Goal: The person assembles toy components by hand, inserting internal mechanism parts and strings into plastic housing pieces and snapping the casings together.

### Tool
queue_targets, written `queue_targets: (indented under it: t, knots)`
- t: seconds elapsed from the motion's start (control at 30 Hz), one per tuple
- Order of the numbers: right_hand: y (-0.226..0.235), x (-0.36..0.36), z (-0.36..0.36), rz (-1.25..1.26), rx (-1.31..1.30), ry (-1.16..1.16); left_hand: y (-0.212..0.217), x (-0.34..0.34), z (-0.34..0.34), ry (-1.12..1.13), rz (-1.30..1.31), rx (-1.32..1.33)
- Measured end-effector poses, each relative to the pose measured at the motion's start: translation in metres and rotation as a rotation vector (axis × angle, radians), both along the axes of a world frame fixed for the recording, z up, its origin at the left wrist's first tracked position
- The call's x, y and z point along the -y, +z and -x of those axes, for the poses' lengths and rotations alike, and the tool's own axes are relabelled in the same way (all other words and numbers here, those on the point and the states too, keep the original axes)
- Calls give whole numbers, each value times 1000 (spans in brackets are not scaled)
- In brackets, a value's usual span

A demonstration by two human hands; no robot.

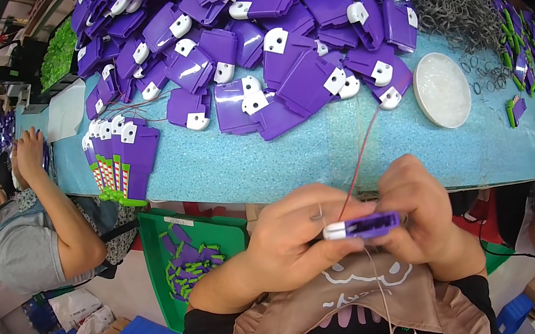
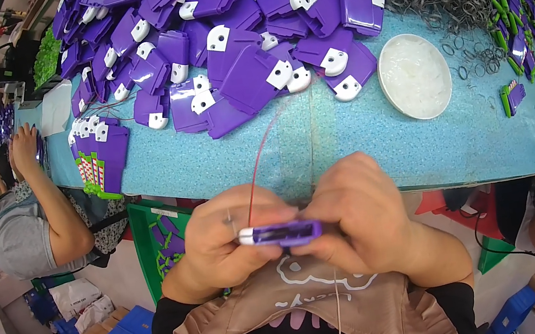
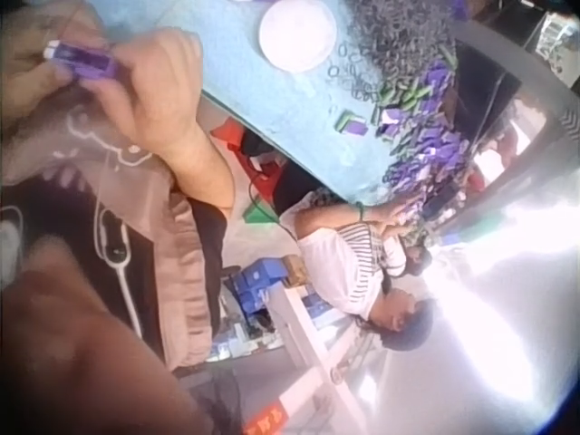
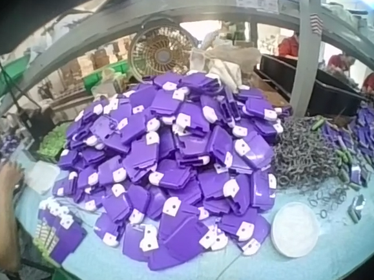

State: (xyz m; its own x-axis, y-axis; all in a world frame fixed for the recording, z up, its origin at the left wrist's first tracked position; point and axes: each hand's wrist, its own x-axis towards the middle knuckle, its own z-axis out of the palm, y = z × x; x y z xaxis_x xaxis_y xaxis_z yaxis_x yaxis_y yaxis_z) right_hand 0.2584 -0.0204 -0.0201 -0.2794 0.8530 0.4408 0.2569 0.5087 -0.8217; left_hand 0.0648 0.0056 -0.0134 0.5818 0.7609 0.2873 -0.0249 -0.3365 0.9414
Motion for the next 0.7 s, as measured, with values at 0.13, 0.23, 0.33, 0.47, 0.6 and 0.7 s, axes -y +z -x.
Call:
queue_targets:
  t: [0.13, 0.23, 0.33, 0.47, 0.6, 0.7]
  knots:
    - [5, -5, 4, 162, 51, -7, 6, 3, 8, 114, 35, -4]
    - [3, 2, -5, 103, 255, 140, 8, 4, 9, 228, 156, 72]
    - [4, 3, -6, 91, 249, 123, 1, 14, 5, 195, 211, 46]
    - [11, 8, 4, 26, 146, -165, -13, 18, -2, 83, 614, 377]
    - [14, 10, 9, 317, -149, -93, -10, 17, -6, 11, 860, 669]
    - [16, 4, 9, 320, -45, -5, -7, 21, -5, 7, 982, 789]
